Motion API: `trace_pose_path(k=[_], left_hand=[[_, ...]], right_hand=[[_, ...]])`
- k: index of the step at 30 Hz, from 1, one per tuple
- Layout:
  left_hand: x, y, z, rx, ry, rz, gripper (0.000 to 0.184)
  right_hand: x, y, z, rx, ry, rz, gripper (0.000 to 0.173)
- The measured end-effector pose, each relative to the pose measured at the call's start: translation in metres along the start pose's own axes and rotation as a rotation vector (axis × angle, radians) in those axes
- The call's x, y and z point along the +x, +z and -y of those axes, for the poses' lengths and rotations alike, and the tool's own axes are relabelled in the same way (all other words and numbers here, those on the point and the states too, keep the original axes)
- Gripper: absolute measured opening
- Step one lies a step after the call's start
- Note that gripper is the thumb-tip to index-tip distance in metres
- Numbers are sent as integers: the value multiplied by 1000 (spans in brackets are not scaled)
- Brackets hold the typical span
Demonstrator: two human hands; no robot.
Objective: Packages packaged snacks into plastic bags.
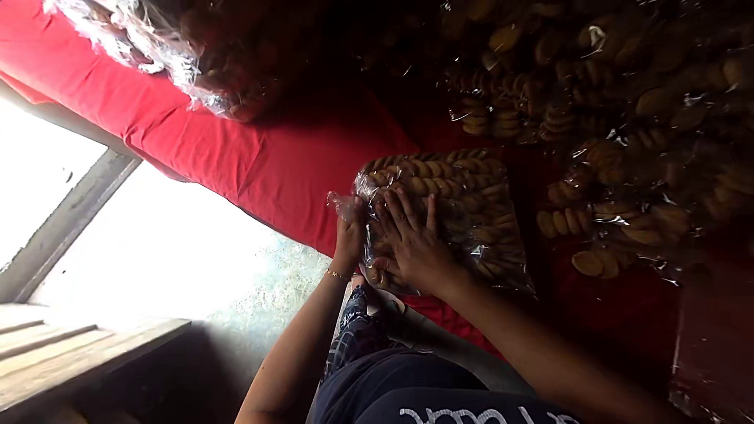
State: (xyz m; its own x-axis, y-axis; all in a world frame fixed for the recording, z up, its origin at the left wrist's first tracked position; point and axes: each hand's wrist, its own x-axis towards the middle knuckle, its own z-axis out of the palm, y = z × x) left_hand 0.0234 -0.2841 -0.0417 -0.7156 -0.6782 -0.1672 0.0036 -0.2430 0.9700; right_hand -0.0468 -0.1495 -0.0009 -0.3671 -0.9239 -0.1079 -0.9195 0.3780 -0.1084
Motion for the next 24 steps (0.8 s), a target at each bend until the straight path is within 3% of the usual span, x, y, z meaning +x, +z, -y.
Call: trace_pose_path(k=[3, 5, 7, 9, 14, 19, 24], left_hand=[[-8, -2, 2, 28, 68, 48, 32], [-17, -3, 3, 37, 85, 62, 33], [-18, -3, 3, 26, 96, 51, 33], [-15, -5, 2, 37, 91, 46, 32], [-20, -6, 2, 43, 76, 34, 31], [-20, -2, 0, 21, 53, 0, 30], [-21, -5, -7, 77, 101, 47, 29]], right_hand=[[-18, -2, -1, 72, -5, -16, 103], [-26, -13, -3, 144, -22, 70, 103], [-20, -43, -12, 273, -26, 174, 90], [-3, -61, -24, 350, -14, 27, 73], [9, -32, -42, 204, -15, 141, 94], [14, -23, -41, 220, 22, 178, 96], [-10, -32, -63, 263, 163, -29, 91]])
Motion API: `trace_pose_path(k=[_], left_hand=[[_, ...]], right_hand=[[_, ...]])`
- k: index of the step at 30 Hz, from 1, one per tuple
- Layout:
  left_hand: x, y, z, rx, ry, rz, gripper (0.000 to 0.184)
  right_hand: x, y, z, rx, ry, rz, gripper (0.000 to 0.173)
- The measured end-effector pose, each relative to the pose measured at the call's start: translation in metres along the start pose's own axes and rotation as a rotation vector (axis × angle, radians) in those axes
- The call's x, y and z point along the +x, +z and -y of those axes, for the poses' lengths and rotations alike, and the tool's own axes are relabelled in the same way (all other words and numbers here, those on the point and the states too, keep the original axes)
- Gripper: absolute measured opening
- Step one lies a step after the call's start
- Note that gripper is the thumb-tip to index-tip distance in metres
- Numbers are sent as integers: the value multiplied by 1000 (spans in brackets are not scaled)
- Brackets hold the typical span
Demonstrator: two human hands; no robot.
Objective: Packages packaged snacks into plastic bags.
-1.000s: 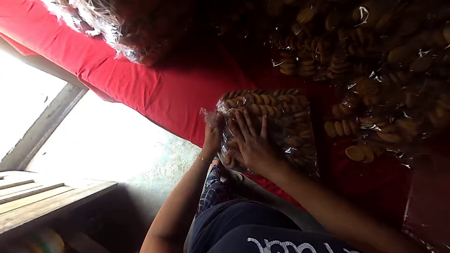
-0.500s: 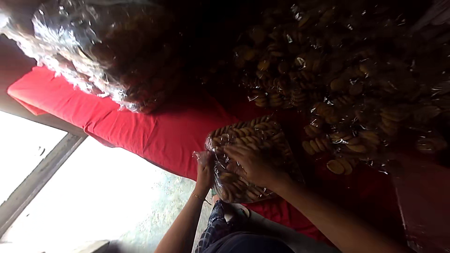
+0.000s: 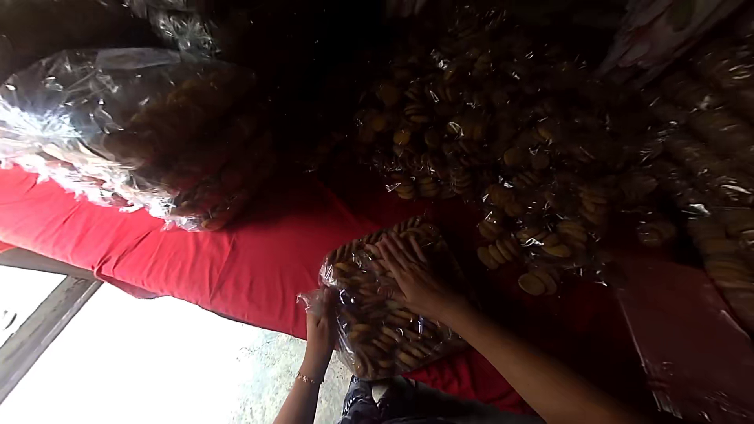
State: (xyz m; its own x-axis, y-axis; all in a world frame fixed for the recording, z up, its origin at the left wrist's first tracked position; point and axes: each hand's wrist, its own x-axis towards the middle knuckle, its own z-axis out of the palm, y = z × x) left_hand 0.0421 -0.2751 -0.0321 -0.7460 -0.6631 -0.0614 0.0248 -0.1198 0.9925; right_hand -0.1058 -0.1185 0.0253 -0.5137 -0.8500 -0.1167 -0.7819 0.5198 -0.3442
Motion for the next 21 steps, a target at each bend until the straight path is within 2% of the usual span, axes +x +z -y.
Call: trace_pose_path(k=[4, 7, 9, 11, 14, 19, 21], left_hand=[[-7, 1, -3, -16, -37, -49, 27], [-8, 9, -15, -44, -14, -48, 24], [-7, 11, -21, -48, 9, -15, 25], [-7, 8, -20, -39, 13, -6, 27], [-8, 5, -12, -23, -35, -51, 29], [-11, 5, -18, 4, -83, -62, 29], [-8, 6, -19, 14, -67, -54, 29]], right_hand=[[-4, 22, -4, -62, 54, 3, 95], [-5, -1, -13, 140, 49, 147, 88], [-11, -19, -28, 340, 37, 55, 79], [-18, -27, -39, 237, 109, 50, 85], [-23, -9, -37, -36, 189, 116, 97], [-21, -6, -35, -11, 194, 195, 96], [-25, -6, -43, 23, 188, 79, 99]])
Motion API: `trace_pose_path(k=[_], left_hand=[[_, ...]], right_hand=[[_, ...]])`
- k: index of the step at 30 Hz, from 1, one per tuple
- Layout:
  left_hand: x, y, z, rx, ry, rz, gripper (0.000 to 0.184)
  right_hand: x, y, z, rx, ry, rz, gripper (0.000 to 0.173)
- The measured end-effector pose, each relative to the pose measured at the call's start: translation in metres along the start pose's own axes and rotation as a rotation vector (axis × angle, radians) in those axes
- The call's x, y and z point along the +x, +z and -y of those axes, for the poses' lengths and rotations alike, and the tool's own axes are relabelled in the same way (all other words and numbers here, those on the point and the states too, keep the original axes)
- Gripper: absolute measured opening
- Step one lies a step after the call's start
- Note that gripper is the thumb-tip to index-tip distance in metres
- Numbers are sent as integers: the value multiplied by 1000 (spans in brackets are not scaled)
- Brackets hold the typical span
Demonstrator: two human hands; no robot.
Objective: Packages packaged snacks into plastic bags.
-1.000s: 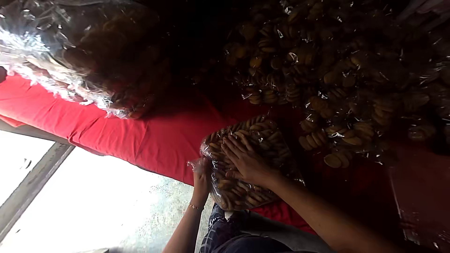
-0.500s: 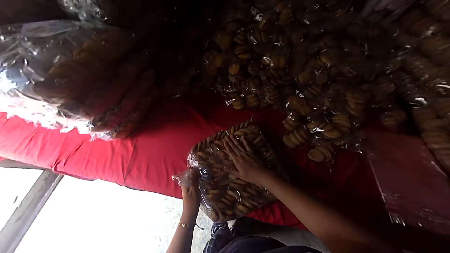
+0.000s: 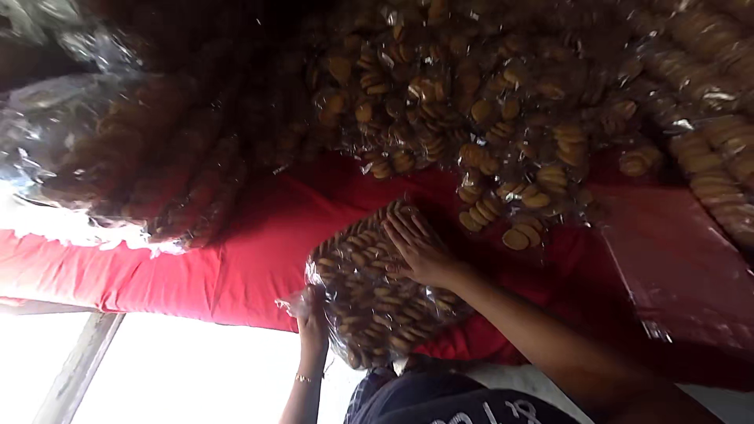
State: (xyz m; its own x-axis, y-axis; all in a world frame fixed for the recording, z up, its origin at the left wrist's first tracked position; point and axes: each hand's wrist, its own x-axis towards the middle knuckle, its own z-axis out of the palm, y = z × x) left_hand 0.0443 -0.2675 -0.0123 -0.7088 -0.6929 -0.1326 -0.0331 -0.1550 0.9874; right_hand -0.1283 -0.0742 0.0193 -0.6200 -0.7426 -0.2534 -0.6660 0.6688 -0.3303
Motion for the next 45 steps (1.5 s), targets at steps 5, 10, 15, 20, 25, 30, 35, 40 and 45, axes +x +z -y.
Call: trace_pose_path(k=[5, 10, 15, 20, 25, 30, 35, 40, 45], left_hand=[[-4, -5, 10, 19, -17, -14, 28], [-2, -6, 14, -9, 11, -6, 29], [-10, -6, 15, 12, -16, -33, 30], [-6, -7, 12, 5, 20, -13, 29], [-7, -9, 16, 36, 11, -7, 33], [-3, -10, 17, -3, 26, -19, 29], [-2, -8, 15, -2, 28, -27, 29], [2, -10, 18, -22, 46, -47, 30], [-1, -13, 19, -30, 19, -20, 33]], right_hand=[[1, 25, -3, -53, 123, -144, 101], [-10, 6, 6, -48, 58, -33, 102], [-28, 29, 17, -25, -33, -73, 86], [-41, 34, 25, -13, -178, -234, 88], [-44, 59, 28, -76, -200, -310, 96], [-32, 0, 30, 86, -118, -20, 87], [0, 13, -1, -90, 63, -45, 97], [6, -12, 37, -57, 56, 87, 96], [19, 24, 72, -85, -142, 11, 102]])
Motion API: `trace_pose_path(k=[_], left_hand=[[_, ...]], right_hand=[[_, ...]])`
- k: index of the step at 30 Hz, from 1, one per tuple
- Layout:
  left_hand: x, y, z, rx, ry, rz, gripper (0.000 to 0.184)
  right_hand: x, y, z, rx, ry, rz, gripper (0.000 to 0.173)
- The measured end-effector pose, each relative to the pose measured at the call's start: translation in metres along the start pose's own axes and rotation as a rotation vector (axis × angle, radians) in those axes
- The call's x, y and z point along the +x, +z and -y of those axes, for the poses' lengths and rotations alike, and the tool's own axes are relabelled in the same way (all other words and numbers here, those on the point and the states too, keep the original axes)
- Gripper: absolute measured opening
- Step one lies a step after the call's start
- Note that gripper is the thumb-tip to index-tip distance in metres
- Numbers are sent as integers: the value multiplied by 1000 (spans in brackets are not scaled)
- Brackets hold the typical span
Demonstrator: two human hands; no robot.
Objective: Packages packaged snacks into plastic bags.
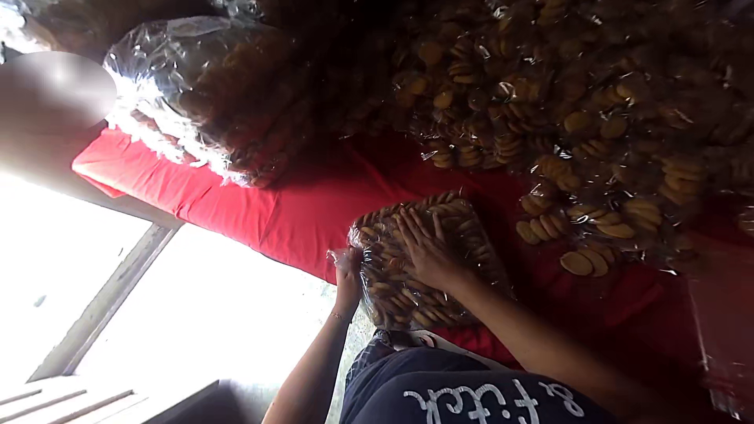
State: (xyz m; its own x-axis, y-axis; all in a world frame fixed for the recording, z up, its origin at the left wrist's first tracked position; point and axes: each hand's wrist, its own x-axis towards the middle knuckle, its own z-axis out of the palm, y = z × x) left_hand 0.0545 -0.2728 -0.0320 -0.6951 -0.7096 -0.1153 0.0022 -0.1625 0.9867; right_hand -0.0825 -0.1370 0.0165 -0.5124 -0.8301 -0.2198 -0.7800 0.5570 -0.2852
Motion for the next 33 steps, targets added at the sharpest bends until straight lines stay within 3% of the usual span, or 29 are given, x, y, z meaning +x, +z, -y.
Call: trace_pose_path(k=[3, 6, 8, 12, 16, 18, 20, 22, 24, 26, 28, 31, 33], left_hand=[[0, 2, -1, -32, -8, -17, 31], [0, 2, 2, -44, 8, -10, 29], [1, 0, 9, -43, 35, -9, 28], [-1, -3, 20, 21, 34, -27, 29], [2, 1, 15, -30, 36, -40, 24], [2, 0, 19, -4, 60, -48, 24], [2, -2, 23, 64, 87, -33, 25], [-1, 0, 17, 206, 124, -17, 27], [-4, 12, -20, 486, 195, 12, 26], [-9, 35, -86, 799, 261, 141, 25], [-16, 73, -148, 1005, 340, 285, 21], [-16, 140, -209, 1155, 488, 487, 21], [-2, 178, -220, 1051, 449, 597, 26]], right_hand=[[2, -20, 8, -5, 30, 150, 101], [7, -14, 29, 35, -140, 62, 91], [11, 8, 40, 3, -233, 42, 95], [12, 33, 38, -93, -267, -98, 99], [4, 16, 49, -1, -235, 6, 100], [-4, 29, 56, -15, -284, -57, 97], [-7, 41, 53, -52, -319, -120, 95], [-11, 31, 47, 39, -338, -65, 92], [-16, 1, 36, 275, -382, -122, 85], [-24, -41, 22, 484, -478, -401, 81], [-34, -87, 2, 675, -609, -530, 92], [-48, -131, -35, 978, -685, -481, 122], [-62, -145, -66, 946, -608, -511, 123]])
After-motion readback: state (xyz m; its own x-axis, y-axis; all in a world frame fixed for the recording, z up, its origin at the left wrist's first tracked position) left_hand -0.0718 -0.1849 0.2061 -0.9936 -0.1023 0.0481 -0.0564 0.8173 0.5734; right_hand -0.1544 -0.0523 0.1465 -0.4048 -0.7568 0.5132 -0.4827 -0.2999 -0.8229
